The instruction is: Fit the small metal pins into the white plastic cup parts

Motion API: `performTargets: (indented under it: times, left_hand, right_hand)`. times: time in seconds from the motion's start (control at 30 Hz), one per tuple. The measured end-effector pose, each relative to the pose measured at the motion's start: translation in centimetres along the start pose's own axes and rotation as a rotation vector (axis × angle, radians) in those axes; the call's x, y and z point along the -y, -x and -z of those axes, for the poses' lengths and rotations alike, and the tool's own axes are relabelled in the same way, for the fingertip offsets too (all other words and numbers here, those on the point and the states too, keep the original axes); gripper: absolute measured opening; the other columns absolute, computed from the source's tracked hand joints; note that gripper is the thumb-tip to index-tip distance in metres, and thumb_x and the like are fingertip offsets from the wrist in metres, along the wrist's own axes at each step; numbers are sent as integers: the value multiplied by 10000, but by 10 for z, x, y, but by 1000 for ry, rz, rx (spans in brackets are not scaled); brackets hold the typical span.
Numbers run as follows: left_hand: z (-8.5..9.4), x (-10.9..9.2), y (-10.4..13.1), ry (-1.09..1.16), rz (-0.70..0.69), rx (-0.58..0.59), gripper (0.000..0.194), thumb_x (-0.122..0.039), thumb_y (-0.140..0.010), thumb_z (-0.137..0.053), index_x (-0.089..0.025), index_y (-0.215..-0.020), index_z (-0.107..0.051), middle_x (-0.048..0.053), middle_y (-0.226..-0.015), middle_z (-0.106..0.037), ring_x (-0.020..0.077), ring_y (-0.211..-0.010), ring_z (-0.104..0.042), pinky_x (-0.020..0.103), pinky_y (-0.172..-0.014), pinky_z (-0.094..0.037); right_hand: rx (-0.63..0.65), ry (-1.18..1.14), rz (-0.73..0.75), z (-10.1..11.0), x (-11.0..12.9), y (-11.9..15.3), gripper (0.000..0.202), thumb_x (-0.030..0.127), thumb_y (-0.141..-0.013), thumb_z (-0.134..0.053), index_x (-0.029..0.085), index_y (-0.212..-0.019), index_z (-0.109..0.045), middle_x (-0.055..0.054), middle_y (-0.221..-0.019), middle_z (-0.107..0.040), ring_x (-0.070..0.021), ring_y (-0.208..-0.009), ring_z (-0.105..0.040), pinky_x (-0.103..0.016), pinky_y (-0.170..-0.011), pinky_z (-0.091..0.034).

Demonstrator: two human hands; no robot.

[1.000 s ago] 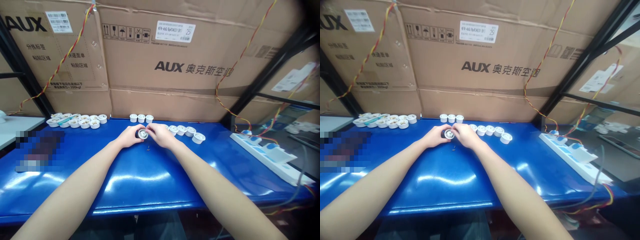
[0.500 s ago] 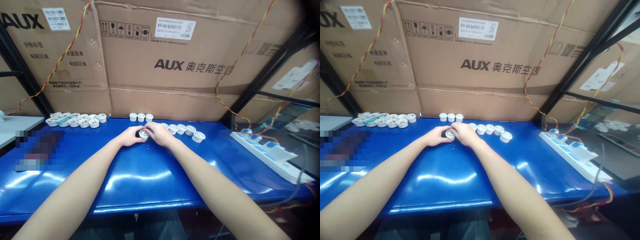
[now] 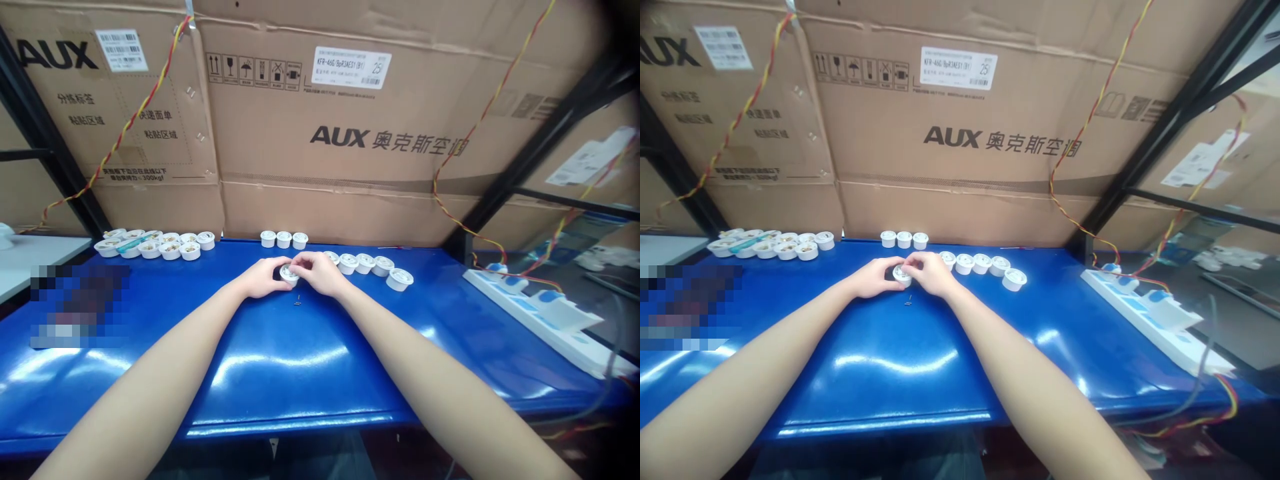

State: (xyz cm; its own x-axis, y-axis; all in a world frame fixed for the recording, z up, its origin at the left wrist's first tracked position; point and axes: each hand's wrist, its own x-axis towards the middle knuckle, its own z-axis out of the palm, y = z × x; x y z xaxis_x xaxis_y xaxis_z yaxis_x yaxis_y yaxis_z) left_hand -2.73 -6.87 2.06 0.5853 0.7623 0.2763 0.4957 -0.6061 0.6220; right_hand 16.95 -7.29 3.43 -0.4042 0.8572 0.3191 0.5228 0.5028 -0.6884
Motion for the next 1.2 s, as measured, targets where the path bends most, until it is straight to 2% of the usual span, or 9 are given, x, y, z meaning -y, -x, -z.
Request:
performTargets:
  times: [0.13,0.27,0.33,0.47,0.63,0.8,0.93,1.07,1.2]
  left_hand:
    - [-1,0,1,15,15,-5,629,-368,-735,-717,-238,-1322,-530,47,-1291,-644,276,-1185,-592,384,-1017,-436]
    - [-2,2,2,51,66,-20,903,-372,-718,-741,-264,-1488,-282,62,-1307,-635,303,-1265,-537,456,-1077,-380]
    - [-3,3,2,56,46,-32,922,-359,-707,-749,-262,-1492,-275,74,-1327,-616,304,-1267,-531,459,-1082,-381]
    - [-2,11,0,-37,14,-204,676,-201,-709,-673,-215,-1355,-477,87,-1333,-569,264,-1180,-568,409,-1027,-451]
    - [1,31,-7,-150,315,-507,473,-192,-766,-578,-219,-1237,-559,91,-1271,-535,245,-1112,-582,395,-979,-487]
    - [5,38,-20,-297,488,-375,631,-337,-794,-603,-336,-1393,-408,90,-1435,-411,329,-1269,-487,460,-960,-480]
    - [6,36,-28,-373,540,-362,510,-403,-807,-590,-314,-1297,-481,104,-1445,-410,361,-1305,-438,487,-936,-472]
    - [4,37,-23,-330,456,-488,183,-359,-816,-582,-229,-942,-558,105,-1249,-556,301,-1163,-542,421,-901,-478]
    - [5,35,-14,-282,303,-499,159,-306,-826,-560,-218,-737,-462,48,-939,-634,228,-950,-604,373,-887,-474]
  right_hand:
    - [-57,-58,44,1,-3,0,292,365,-933,-469,164,-876,-673,-31,-862,-673,-155,-777,-578,-282,-719,-439]
    - [-54,129,188,-1,1,2,193,326,-866,-608,184,-977,-678,-55,-1005,-665,-169,-846,-584,-306,-794,-450]
    - [8,212,244,-1,4,4,170,308,-849,-645,200,-971,-691,-56,-1035,-667,-185,-918,-591,-317,-850,-446]
    - [23,408,241,6,1,3,180,347,-873,-631,224,-984,-701,-65,-1054,-683,-221,-996,-586,-360,-916,-421]
    - [-43,616,115,25,-17,0,249,364,-902,-575,231,-1076,-694,-85,-1114,-685,-267,-1091,-566,-413,-984,-371]
    - [-24,573,-22,38,-26,2,326,330,-900,-542,233,-1191,-652,-99,-1167,-641,-268,-1099,-571,-381,-945,-404]
    - [-8,555,-110,44,-23,4,287,258,-848,-572,210,-1112,-673,-103,-1115,-636,-263,-1060,-576,-359,-907,-425]
    - [-90,573,34,42,-10,5,259,186,-797,-583,174,-1038,-678,-105,-1091,-649,-257,-1049,-560,-355,-919,-418]
    - [119,460,183,36,9,9,169,219,-837,-564,200,-917,-711,-55,-946,-704,-192,-844,-615,-293,-772,-443]
